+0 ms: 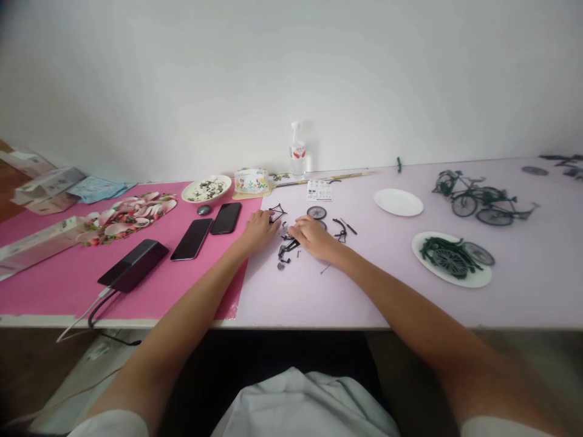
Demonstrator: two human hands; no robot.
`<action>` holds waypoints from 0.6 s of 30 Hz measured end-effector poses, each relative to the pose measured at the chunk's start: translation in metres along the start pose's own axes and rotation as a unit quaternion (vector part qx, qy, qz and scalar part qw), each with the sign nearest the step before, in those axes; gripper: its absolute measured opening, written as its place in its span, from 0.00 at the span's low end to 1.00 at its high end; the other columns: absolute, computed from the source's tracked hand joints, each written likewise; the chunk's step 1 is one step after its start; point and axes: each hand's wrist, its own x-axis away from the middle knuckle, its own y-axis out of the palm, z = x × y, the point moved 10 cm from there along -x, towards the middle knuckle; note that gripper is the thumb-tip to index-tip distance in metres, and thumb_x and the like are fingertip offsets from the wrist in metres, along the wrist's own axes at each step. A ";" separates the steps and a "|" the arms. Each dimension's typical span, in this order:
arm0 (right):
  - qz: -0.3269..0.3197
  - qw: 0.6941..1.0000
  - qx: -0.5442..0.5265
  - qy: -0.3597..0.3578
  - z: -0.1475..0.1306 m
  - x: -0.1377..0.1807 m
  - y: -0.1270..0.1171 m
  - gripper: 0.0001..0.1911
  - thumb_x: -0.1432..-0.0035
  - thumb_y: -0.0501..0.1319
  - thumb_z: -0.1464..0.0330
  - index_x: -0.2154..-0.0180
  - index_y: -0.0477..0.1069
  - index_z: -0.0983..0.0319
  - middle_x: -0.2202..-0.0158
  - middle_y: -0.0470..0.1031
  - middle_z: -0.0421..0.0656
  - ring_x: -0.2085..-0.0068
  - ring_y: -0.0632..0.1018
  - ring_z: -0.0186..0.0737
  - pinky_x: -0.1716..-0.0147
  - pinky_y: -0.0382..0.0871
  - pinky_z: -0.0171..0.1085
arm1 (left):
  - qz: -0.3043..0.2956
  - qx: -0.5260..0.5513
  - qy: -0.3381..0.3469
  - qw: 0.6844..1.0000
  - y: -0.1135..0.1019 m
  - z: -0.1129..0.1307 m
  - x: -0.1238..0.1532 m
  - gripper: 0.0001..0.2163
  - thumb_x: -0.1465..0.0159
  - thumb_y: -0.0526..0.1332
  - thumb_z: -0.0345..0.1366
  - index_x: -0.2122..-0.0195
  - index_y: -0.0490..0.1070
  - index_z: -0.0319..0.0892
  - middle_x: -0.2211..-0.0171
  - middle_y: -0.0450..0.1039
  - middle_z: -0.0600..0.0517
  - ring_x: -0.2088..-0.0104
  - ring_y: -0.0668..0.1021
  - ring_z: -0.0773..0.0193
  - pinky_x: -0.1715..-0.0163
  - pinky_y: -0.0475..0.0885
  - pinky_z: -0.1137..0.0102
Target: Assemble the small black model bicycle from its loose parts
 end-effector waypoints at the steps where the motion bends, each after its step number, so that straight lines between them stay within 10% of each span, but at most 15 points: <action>1: 0.000 1.000 0.001 0.003 0.000 0.000 0.000 0.32 0.22 0.45 0.49 0.60 0.83 0.58 0.56 0.84 0.51 0.37 0.74 0.57 0.35 0.65 0.56 | -0.001 0.000 0.001 1.000 0.000 0.000 0.000 0.24 0.24 0.51 0.48 0.34 0.65 0.40 0.36 0.68 0.35 0.34 0.68 0.39 0.34 0.64 0.44; 18: 0.031 0.999 0.003 0.042 0.002 0.001 -0.010 0.27 0.24 0.52 0.59 0.69 0.84 0.57 0.63 0.86 0.49 0.37 0.76 0.54 0.36 0.68 0.54 | -0.007 -0.020 0.060 0.998 0.009 0.001 -0.003 0.17 0.25 0.55 0.50 0.41 0.74 0.52 0.41 0.69 0.40 0.38 0.67 0.43 0.38 0.66 0.44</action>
